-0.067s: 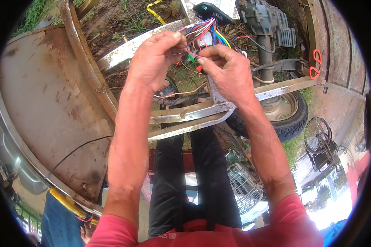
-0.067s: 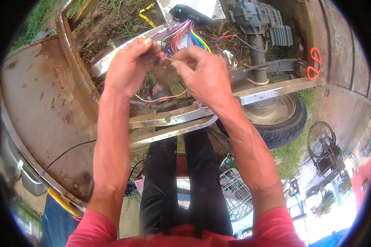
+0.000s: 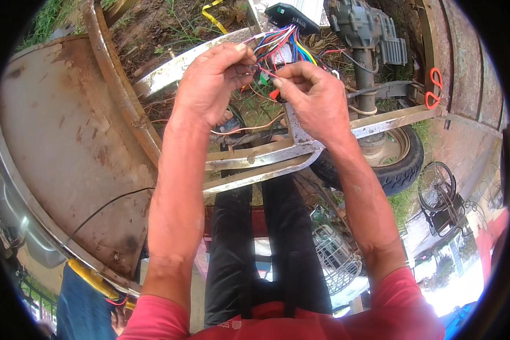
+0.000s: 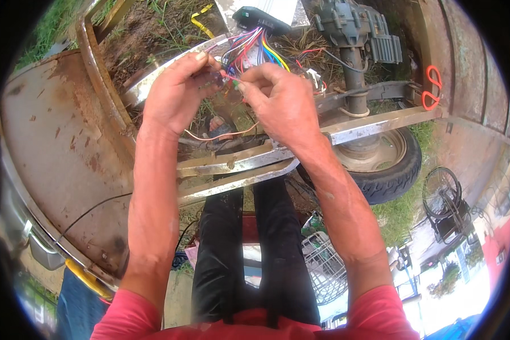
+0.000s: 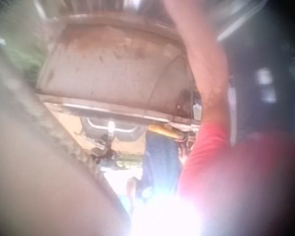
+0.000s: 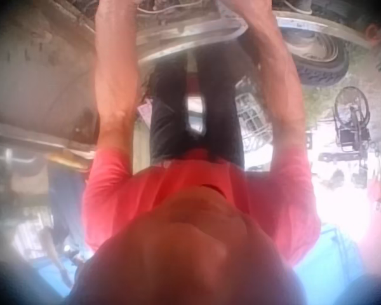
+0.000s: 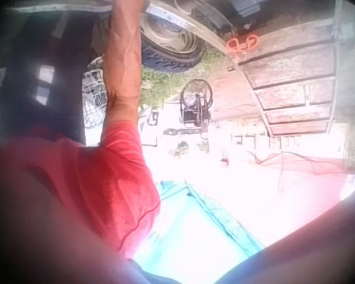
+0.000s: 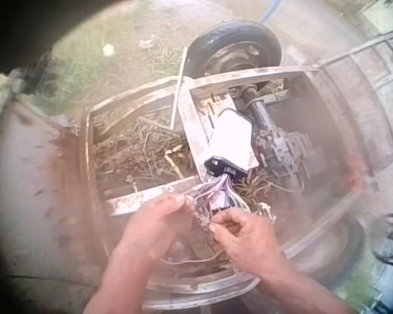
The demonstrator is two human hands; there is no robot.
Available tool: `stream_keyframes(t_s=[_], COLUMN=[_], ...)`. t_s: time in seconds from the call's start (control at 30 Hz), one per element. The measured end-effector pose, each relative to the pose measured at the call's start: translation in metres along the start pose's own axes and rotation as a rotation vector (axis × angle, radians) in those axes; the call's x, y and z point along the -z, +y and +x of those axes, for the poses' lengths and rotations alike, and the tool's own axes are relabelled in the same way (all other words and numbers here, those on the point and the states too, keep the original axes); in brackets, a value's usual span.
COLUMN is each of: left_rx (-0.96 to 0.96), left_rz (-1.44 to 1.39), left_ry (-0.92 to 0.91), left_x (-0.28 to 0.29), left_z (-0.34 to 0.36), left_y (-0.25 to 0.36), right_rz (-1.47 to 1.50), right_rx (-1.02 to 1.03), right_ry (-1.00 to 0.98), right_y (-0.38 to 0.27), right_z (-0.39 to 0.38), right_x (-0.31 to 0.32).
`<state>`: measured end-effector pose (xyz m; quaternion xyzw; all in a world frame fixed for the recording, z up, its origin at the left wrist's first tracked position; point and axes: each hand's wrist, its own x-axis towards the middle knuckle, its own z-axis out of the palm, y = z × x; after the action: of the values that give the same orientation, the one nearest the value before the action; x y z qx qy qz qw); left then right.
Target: The person works on the exposed wiring harness of a three-wheeled vehicle frame, using a multimeter to test connections and manipulating various wire connectors. They repeatedly connect and disconnect plugs, strip wire ends, and organize the harness while another person stands nearby.
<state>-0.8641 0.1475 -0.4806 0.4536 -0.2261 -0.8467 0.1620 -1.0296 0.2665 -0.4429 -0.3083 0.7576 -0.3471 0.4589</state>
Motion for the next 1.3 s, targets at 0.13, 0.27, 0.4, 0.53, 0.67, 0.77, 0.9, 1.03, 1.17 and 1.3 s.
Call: stream_keyframes(t_s=[0.13,0.27,0.4,0.53,0.67,0.77,0.9,1.03,1.17,1.3], left_rx=[0.075,0.054,0.005,0.007,0.047,0.069,0.03,-0.026,-0.055,-0.151], left_rz=[-0.137,-0.128,-0.036,-0.171,-0.287,-0.275,-0.14,-0.012,0.186,0.55], left_ry=[-0.041,-0.058,-0.137,-0.061,-0.033,-0.02,-0.019,-0.005,0.046,0.133], left_x=[-0.002,-0.002,-0.003,-0.013,-0.003,0.001,0.005,-0.009,-0.016,-0.024], left_z=[0.001,0.006,0.004,0.001,0.008,0.008,0.007,-0.002,-0.003,0.003], left_y=[-0.001,-0.004,-0.003,0.002,-0.002,-0.004,-0.005,0.003,0.007,0.005], right_rz=[0.021,-0.044,-0.227,-0.311,-0.069,0.311,0.429,0.452,0.411,0.399], right_rx=[-0.039,0.004,-0.028,-0.044,-0.05,-0.054,-0.024,-0.002,0.05,0.056], right_ry=[0.097,0.105,0.072,0.064,0.121,0.164,0.166,0.096,0.1,0.101], right_y=[-0.004,-0.004,-0.016,-0.02,-0.013,0.007,0.013,0.013,0.015,0.015], right_z=[0.0,-0.003,0.003,0.011,0.006,0.003,0.0,-0.002,-0.003,-0.002], right_x=[0.004,0.001,0.003,0.003,0.014,0.019,0.029,0.034,0.033,0.035])
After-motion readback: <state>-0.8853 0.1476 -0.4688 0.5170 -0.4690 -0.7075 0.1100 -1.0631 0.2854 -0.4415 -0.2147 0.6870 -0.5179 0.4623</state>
